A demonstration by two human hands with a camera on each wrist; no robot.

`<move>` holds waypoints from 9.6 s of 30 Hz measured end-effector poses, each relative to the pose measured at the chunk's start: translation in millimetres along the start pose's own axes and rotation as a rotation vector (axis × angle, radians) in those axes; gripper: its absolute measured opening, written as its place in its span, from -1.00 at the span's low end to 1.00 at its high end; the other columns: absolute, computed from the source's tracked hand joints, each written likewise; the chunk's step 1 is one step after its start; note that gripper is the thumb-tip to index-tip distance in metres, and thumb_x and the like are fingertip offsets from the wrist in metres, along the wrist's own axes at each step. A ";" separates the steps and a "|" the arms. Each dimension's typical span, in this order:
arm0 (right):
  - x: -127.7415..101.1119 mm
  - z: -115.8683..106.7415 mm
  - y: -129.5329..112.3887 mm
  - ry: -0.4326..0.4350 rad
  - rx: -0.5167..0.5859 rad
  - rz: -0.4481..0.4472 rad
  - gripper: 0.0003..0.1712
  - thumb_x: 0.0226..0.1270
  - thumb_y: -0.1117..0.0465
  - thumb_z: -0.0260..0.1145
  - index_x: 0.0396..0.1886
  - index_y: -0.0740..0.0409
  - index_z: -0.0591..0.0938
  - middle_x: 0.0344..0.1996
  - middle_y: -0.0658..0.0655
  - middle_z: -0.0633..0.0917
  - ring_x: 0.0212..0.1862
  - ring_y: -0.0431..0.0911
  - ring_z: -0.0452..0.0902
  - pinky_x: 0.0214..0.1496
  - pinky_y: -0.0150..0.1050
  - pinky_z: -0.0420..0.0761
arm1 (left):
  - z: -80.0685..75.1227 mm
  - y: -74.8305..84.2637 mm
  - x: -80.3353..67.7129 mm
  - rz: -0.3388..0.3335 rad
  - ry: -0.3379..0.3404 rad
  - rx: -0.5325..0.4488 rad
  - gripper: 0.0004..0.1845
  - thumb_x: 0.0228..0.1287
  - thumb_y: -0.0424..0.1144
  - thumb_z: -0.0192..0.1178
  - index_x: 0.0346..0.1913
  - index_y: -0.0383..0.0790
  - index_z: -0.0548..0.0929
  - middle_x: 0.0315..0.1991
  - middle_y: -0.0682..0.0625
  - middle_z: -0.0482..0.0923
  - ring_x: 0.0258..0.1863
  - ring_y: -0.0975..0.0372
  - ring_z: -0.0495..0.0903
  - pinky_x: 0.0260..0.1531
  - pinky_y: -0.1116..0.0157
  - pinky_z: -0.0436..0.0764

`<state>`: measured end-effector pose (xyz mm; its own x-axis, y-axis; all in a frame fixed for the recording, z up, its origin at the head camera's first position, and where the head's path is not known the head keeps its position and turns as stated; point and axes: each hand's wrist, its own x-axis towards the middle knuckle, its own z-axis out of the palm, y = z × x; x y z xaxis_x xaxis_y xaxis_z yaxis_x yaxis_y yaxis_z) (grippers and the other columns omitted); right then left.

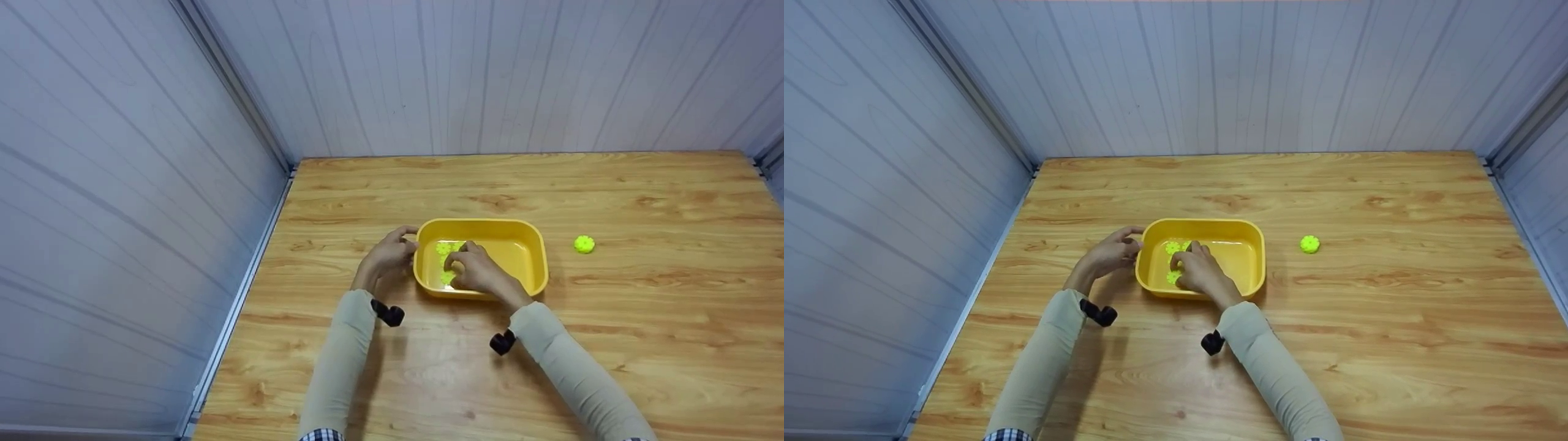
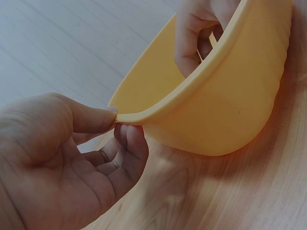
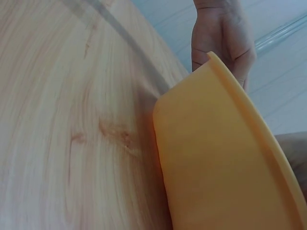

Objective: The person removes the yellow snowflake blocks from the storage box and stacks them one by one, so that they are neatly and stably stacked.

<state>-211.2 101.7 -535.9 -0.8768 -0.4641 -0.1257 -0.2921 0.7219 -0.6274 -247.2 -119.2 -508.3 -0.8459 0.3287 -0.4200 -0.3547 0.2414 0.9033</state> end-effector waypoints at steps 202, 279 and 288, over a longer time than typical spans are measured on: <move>-109.8 -111.7 167.6 0.487 0.388 0.626 -0.32 0.32 -0.24 -0.08 0.00 0.29 0.48 -0.03 0.26 0.48 -0.12 0.04 0.37 -0.21 -0.19 0.40 | -2.3 2.8 2.7 -0.083 0.005 -0.037 -0.66 0.37 -0.26 -0.01 0.17 0.01 0.41 -0.21 -0.10 0.33 -0.42 0.14 0.38 -0.26 0.10 0.35; -25.3 -50.0 35.2 0.536 0.277 -0.002 -0.68 0.17 0.21 0.33 -0.17 0.33 0.55 -0.16 0.27 0.49 -0.11 0.18 0.39 -0.02 0.02 0.39 | 0.2 -1.1 -0.9 -0.066 0.009 -0.056 -0.67 0.38 -0.27 -0.03 0.17 0.00 0.39 -0.23 -0.12 0.37 -0.32 0.00 0.38 -0.29 0.06 0.36; -15.5 -37.1 25.7 0.394 0.275 0.056 -0.62 0.20 0.13 0.31 -0.08 0.28 0.53 -0.09 0.24 0.47 -0.05 0.16 0.38 0.00 -0.01 0.38 | 0.8 -0.3 -1.1 -0.053 0.019 -0.010 -0.67 0.37 -0.27 -0.01 0.16 0.00 0.39 -0.20 -0.12 0.40 -0.31 0.03 0.43 -0.19 0.02 0.41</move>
<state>-219.3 146.5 -521.5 -0.9818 -0.1603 0.1020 -0.1749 0.5532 -0.8145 -245.8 -118.9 -508.2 -0.8331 0.2983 -0.4659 -0.4034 0.2488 0.8806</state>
